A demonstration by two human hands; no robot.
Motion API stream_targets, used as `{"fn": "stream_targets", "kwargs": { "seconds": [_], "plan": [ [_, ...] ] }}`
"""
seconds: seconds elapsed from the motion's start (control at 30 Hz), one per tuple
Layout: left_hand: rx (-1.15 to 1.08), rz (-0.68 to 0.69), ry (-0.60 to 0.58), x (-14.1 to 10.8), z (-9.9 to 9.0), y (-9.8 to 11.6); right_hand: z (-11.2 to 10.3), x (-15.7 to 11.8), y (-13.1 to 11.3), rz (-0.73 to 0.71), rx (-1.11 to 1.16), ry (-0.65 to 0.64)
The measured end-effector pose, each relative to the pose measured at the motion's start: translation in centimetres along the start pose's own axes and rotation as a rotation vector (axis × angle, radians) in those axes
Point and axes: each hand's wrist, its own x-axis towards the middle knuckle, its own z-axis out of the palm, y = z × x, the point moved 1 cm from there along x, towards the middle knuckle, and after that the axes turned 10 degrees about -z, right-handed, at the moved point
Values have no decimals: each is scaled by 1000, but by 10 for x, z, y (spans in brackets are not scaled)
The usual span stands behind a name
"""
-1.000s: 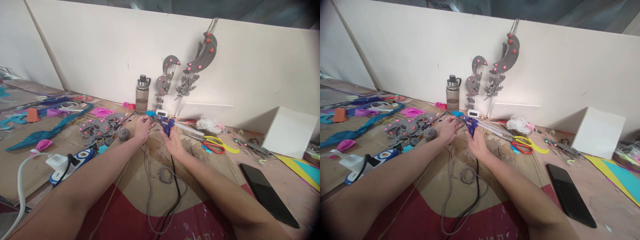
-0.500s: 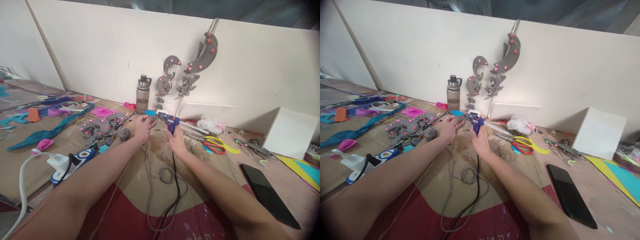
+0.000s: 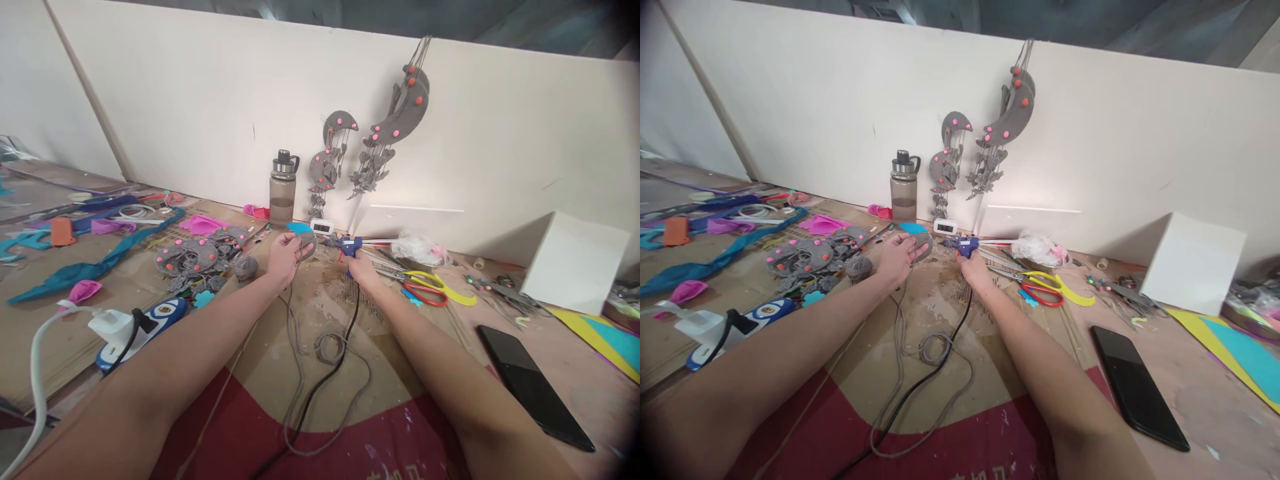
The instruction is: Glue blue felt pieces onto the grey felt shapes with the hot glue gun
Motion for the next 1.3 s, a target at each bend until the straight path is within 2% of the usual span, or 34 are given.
{"fn": "stream_targets", "kwargs": {
  "seconds": [0.1,0.17,0.23,0.37,0.47,0.57,0.7,0.83,0.9,1.0,1.2,1.3],
  "plan": [
    [16,-1,7,-1,1,-1,-4,0,2,106,-406,-132],
    [20,8,12,-3,2,-1,-5,-5,0,86,-580,-156],
    [25,16,9,-4,3,-2,-7,-11,-4,6,-717,-125],
    [51,39,1,-5,2,-4,-14,-18,-11,-185,-834,65],
    [77,65,7,-1,-1,-7,-13,-21,-20,-330,-660,160],
    [125,100,25,4,-5,-11,1,-26,-31,-487,-264,121],
    [388,239,35,6,-6,-14,28,-35,-38,-415,306,-57],
    [771,444,-29,-1,-1,-9,44,-34,-34,-287,764,-89],
    [838,495,0,-3,0,-6,48,-32,-32,-189,862,-85],
    [808,478,0,-4,-1,-3,49,-33,-34,-86,933,-111],
    [764,421,-43,-11,3,-5,48,-43,-45,2,1031,-240],
    [701,372,-2,-12,6,-5,48,-43,-44,-28,987,-219]
  ]
}}
